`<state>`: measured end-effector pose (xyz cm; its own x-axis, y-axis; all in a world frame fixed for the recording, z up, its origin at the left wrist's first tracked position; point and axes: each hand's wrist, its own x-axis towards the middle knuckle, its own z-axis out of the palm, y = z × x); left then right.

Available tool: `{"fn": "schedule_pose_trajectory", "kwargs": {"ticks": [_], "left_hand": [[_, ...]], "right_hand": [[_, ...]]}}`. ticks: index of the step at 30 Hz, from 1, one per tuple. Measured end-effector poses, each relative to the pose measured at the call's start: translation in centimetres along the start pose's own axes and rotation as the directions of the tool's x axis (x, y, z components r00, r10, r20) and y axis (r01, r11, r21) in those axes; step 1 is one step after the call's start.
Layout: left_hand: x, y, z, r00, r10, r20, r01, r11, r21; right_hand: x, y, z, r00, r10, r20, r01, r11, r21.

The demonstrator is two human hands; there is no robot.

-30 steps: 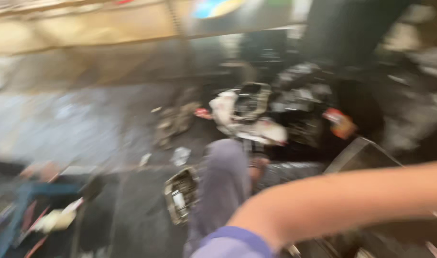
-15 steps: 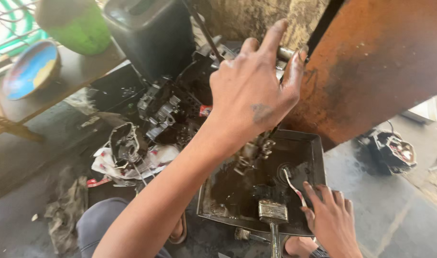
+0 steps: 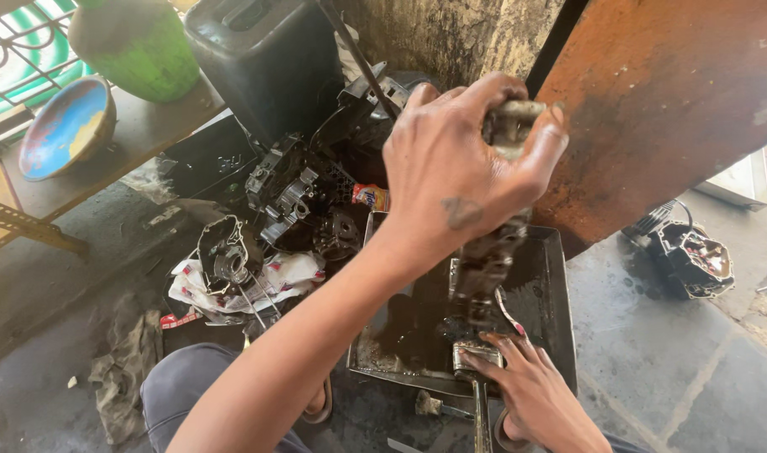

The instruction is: The person scrubs a disassembled engine cylinder head with a wire brush and a toothbrush, repeatedly dipping the tools into a tray of dark liquid. The person rotates the part to clean multiple surfaces and crevices, then places the part back in the tray.

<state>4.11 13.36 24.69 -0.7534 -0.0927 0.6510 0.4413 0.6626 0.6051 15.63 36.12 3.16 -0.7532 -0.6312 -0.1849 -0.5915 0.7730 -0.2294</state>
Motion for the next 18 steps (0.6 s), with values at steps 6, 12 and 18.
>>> {"fn": "schedule_pose_trajectory", "kwargs": {"ticks": [6,12,18], "left_hand": [[0.4,1.6,1.3,0.993,0.110,0.030,-0.114,0.946,0.304],[1.1,-1.0,3.0,0.930,0.210,0.302,-0.155,0.968,-0.197],[0.4,-2.0,6.3,0.899,0.102,0.426,0.041,0.949,-0.314]], "right_hand": [[-0.6,0.3,0.5,0.992,0.115,0.054,-0.119,0.989,0.085],[-0.7,0.6,0.6,0.981,0.136,0.139,-0.152,0.982,0.112],[-0.5,1.0,0.5,0.980,0.126,0.151,-0.138,0.988,0.071]]}}
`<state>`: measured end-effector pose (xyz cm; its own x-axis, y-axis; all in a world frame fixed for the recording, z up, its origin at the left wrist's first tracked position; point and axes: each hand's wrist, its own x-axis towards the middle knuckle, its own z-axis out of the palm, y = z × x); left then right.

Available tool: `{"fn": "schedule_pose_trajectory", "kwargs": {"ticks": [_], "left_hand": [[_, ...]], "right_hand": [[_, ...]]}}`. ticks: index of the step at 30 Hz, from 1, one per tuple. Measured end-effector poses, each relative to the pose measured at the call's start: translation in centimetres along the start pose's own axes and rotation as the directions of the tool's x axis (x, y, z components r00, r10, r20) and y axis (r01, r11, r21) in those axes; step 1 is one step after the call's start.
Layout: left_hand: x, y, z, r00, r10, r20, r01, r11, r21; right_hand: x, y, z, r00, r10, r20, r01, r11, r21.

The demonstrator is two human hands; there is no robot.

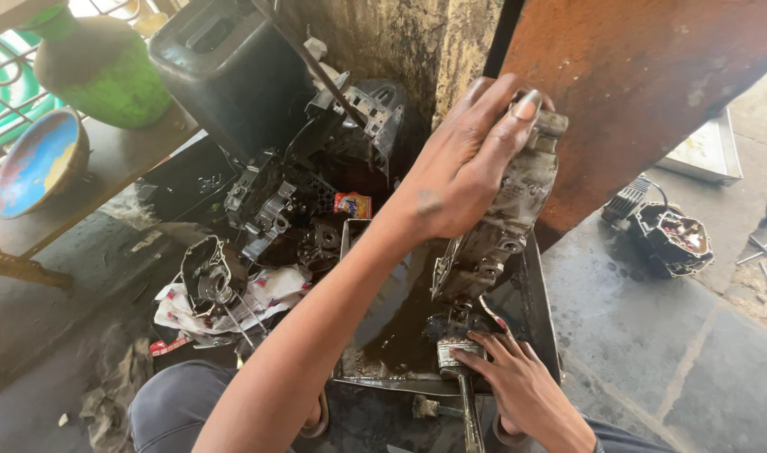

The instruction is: The person scrubs a disassembled engine cylinder head with a wire brush and a toothbrush, repeatedly dipping the tools into a tray of dark liquid. The person rotates the part to clean multiple surfaces and crevices, then places the part back in the tray.

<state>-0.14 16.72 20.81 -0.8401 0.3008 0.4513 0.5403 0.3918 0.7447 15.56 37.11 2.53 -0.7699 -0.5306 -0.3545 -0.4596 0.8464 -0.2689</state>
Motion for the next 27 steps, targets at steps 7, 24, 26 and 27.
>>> {"fn": "schedule_pose_trajectory", "kwargs": {"ticks": [7,24,26,27], "left_hand": [[0.3,-1.6,0.2,0.996,0.071,-0.055,-0.069,0.997,0.043],[-1.3,4.3,-5.4,0.953,-0.253,-0.164,0.282,0.940,0.190],[-1.2,4.1,-4.6,0.948,-0.186,-0.259,0.248,0.941,0.232],[-1.0,3.6,-4.8,0.970,-0.073,-0.233,0.129,0.964,0.234]], "right_hand": [[-0.7,0.6,0.6,0.981,-0.088,-0.170,0.079,0.995,-0.058],[0.6,-0.4,0.0,0.956,-0.117,-0.270,0.126,0.992,0.013],[0.6,-0.2,0.4,0.966,-0.097,-0.241,0.111,0.993,0.044],[0.5,0.0,0.5,0.958,-0.102,-0.268,0.125,0.990,0.067]]}}
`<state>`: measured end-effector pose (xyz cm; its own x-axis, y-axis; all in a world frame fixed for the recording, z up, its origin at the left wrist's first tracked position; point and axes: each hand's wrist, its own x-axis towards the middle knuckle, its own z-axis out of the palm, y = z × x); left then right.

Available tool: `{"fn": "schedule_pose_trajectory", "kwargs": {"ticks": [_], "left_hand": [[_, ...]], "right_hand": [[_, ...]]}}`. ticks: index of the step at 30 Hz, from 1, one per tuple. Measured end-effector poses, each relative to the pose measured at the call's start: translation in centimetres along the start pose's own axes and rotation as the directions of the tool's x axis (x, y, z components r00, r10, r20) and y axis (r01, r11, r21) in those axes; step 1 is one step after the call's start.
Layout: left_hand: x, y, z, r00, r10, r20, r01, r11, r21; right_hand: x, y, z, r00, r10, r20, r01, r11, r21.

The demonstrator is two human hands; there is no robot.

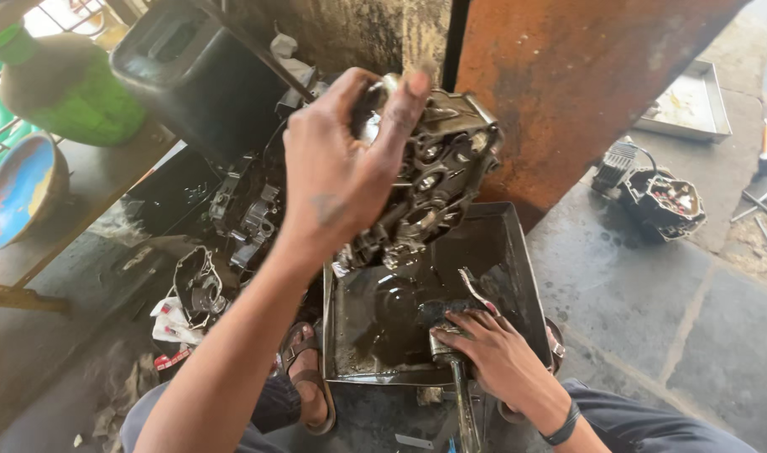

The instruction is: The person scrubs a disassembled engine cylinder head with a wire brush and a toothbrush, repeatedly dipping the tools into a tray of dark liquid. The person rotates the part to clean multiple surfaces and crevices, then places the part back in the tray.

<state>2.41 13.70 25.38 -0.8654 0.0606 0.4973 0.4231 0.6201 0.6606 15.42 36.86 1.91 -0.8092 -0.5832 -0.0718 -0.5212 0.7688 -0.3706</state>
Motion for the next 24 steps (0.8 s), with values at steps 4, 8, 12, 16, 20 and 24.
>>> {"fn": "schedule_pose_trajectory", "kwargs": {"ticks": [4,8,12,16,20,24], "left_hand": [[1.8,-3.1,-0.9,0.959,0.237,0.154,-0.200,0.955,-0.220],[2.4,-5.9,-1.7,0.941,0.325,0.091,-0.282,0.905,-0.319],[2.0,-7.5,-1.4,0.964,0.258,0.063,-0.187,0.829,-0.527],[2.0,-7.8,-0.8,0.973,0.221,0.072,-0.123,0.753,-0.647],[1.5,-6.7,0.1,0.978,0.208,0.026,-0.159,0.816,-0.556],[0.4,-4.6,0.0,0.949,0.316,-0.012,-0.287,0.843,-0.454]], "right_hand": [[-0.9,1.0,-0.8,1.000,-0.021,-0.023,0.023,0.993,0.113],[-1.5,1.3,-1.8,0.999,0.002,0.033,-0.004,0.999,0.041],[-1.6,1.3,-1.4,0.996,0.032,0.086,-0.032,0.999,-0.002],[-1.7,2.1,-0.6,0.998,-0.025,0.054,0.025,1.000,-0.006],[-1.8,2.8,-0.4,0.997,0.031,-0.065,-0.033,0.999,-0.034],[-1.8,3.0,-1.0,0.990,0.121,-0.068,-0.122,0.993,-0.001]]}}
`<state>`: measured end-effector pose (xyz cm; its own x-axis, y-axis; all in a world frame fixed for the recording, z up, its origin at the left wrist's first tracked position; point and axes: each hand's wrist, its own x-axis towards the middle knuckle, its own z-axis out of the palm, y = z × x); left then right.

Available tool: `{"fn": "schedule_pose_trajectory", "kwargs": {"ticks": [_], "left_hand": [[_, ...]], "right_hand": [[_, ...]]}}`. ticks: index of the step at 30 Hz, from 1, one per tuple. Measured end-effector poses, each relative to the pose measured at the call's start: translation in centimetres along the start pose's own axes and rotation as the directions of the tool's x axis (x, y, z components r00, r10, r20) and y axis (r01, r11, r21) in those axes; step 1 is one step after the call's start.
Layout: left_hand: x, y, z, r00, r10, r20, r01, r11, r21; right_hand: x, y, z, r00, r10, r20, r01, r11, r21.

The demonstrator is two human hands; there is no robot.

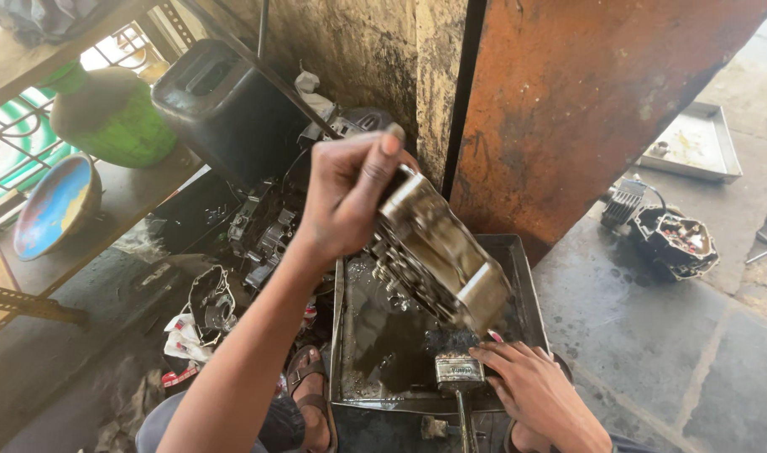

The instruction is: The person scrubs a disassembled engine cylinder head with a wire brush and a toothbrush, repeatedly dipping the tools into a tray of dark liquid. The person rotates the part to clean multiple surfaces and crevices, then places the part back in the tray.

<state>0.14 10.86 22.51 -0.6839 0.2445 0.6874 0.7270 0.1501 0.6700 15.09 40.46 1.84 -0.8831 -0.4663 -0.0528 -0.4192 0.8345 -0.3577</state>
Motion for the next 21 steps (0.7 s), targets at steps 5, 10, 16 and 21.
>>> {"fn": "schedule_pose_trajectory", "kwargs": {"ticks": [5,10,16,21], "left_hand": [[-0.4,2.6,0.4,0.994,0.057,0.097,-0.052,0.997,-0.057],[-1.1,4.0,-0.4,0.992,0.062,0.109,-0.053,0.995,-0.081],[-1.3,4.0,-1.4,0.993,0.048,0.107,-0.032,0.988,-0.148],[-2.8,1.6,-2.2,1.000,0.013,0.023,-0.011,0.996,-0.085]], "right_hand": [[0.0,0.1,-0.5,0.978,0.094,0.186,-0.095,0.995,-0.003],[0.2,0.1,-0.3,0.982,0.098,0.159,-0.109,0.992,0.059],[0.6,0.1,0.1,0.962,0.125,0.242,-0.130,0.991,0.006],[0.1,0.3,0.6,1.000,-0.029,-0.003,0.029,1.000,0.002]]}}
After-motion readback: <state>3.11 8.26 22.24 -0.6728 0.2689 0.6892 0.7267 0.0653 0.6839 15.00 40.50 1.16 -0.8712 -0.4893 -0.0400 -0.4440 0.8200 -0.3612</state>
